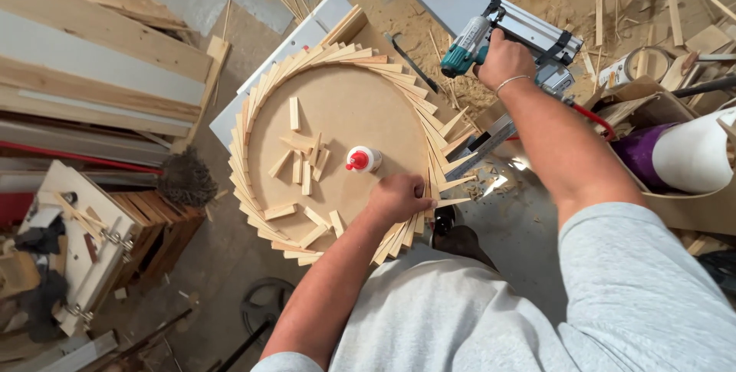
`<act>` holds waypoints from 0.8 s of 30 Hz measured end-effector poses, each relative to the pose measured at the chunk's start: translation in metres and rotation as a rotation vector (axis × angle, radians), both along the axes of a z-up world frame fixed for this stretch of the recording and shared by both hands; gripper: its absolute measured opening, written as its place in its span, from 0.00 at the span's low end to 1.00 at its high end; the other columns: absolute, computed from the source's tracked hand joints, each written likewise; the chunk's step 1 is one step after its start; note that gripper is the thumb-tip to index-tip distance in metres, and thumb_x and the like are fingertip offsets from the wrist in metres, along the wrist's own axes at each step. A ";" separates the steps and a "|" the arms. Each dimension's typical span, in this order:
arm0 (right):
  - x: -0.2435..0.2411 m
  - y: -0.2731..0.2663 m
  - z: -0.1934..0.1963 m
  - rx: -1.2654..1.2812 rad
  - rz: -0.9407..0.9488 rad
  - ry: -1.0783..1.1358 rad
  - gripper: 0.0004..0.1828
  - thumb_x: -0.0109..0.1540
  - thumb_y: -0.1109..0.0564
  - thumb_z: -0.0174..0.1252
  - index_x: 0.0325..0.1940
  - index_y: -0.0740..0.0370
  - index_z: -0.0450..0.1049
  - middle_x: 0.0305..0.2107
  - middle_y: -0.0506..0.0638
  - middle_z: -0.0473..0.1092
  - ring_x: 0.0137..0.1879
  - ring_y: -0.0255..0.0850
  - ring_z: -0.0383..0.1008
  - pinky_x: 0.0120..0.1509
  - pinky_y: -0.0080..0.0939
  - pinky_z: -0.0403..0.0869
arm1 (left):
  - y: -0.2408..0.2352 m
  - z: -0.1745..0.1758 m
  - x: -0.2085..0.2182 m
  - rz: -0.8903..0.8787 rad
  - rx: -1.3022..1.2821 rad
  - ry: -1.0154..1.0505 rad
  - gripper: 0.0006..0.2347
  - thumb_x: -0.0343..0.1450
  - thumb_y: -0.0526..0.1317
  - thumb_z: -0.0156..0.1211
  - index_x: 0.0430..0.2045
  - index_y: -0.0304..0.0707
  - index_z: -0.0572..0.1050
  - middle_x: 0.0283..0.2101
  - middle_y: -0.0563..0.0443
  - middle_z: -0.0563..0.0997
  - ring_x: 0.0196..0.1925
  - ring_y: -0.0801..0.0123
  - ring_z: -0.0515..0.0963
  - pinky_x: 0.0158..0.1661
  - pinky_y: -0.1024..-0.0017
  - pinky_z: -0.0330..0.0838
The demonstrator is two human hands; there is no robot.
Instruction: Gluing and nailing wooden slats onto a circular base to create a decorative pattern.
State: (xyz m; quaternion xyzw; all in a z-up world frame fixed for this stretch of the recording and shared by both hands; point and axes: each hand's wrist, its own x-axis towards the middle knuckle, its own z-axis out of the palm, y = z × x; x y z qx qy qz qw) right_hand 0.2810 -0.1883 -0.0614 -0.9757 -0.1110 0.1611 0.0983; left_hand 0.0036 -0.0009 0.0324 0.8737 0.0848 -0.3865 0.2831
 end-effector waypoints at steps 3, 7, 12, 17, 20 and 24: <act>-0.010 -0.019 0.020 0.039 0.034 -0.075 0.26 0.63 0.45 0.66 0.52 0.64 0.64 0.33 0.67 0.76 0.39 0.65 0.78 0.36 0.64 0.76 | -0.001 0.002 0.000 -0.020 0.021 0.030 0.17 0.66 0.58 0.67 0.22 0.48 0.69 0.26 0.52 0.78 0.30 0.61 0.76 0.28 0.62 0.64; -0.040 -0.060 0.035 0.188 -0.017 -0.303 0.18 0.62 0.43 0.62 0.46 0.56 0.71 0.32 0.59 0.76 0.33 0.66 0.77 0.30 0.63 0.75 | 0.000 -0.010 -0.003 -0.013 0.000 -0.008 0.17 0.65 0.57 0.69 0.22 0.47 0.71 0.25 0.53 0.76 0.28 0.66 0.73 0.27 0.65 0.64; -0.150 -0.106 0.120 0.262 -0.399 0.008 0.11 0.61 0.48 0.52 0.42 0.54 0.74 0.33 0.64 0.75 0.35 0.67 0.73 0.32 0.62 0.68 | -0.001 -0.004 -0.004 -0.007 0.007 0.034 0.17 0.66 0.57 0.70 0.23 0.49 0.70 0.25 0.55 0.73 0.27 0.69 0.70 0.26 0.68 0.62; -0.307 -0.144 0.100 0.622 -0.734 -0.066 0.30 0.59 0.39 0.72 0.55 0.64 0.78 0.46 0.53 0.76 0.52 0.39 0.76 0.49 0.45 0.73 | -0.006 0.012 -0.002 0.001 0.026 0.063 0.17 0.68 0.55 0.70 0.23 0.48 0.69 0.25 0.57 0.72 0.26 0.71 0.67 0.25 0.72 0.61; -0.389 -0.161 0.046 0.507 -0.347 -0.239 0.32 0.66 0.43 0.55 0.65 0.69 0.69 0.59 0.66 0.68 0.65 0.60 0.65 0.70 0.52 0.62 | -0.004 -0.002 -0.002 0.025 -0.010 0.046 0.17 0.66 0.54 0.73 0.22 0.48 0.69 0.23 0.58 0.74 0.24 0.73 0.71 0.24 0.74 0.65; -0.461 -0.120 0.027 0.802 -0.376 -0.187 0.14 0.61 0.44 0.61 0.24 0.47 0.79 0.17 0.47 0.73 0.30 0.48 0.77 0.38 0.44 0.75 | 0.005 -0.030 -0.004 -0.018 -0.117 -0.006 0.14 0.63 0.52 0.71 0.24 0.45 0.76 0.15 0.53 0.78 0.18 0.70 0.83 0.23 0.76 0.79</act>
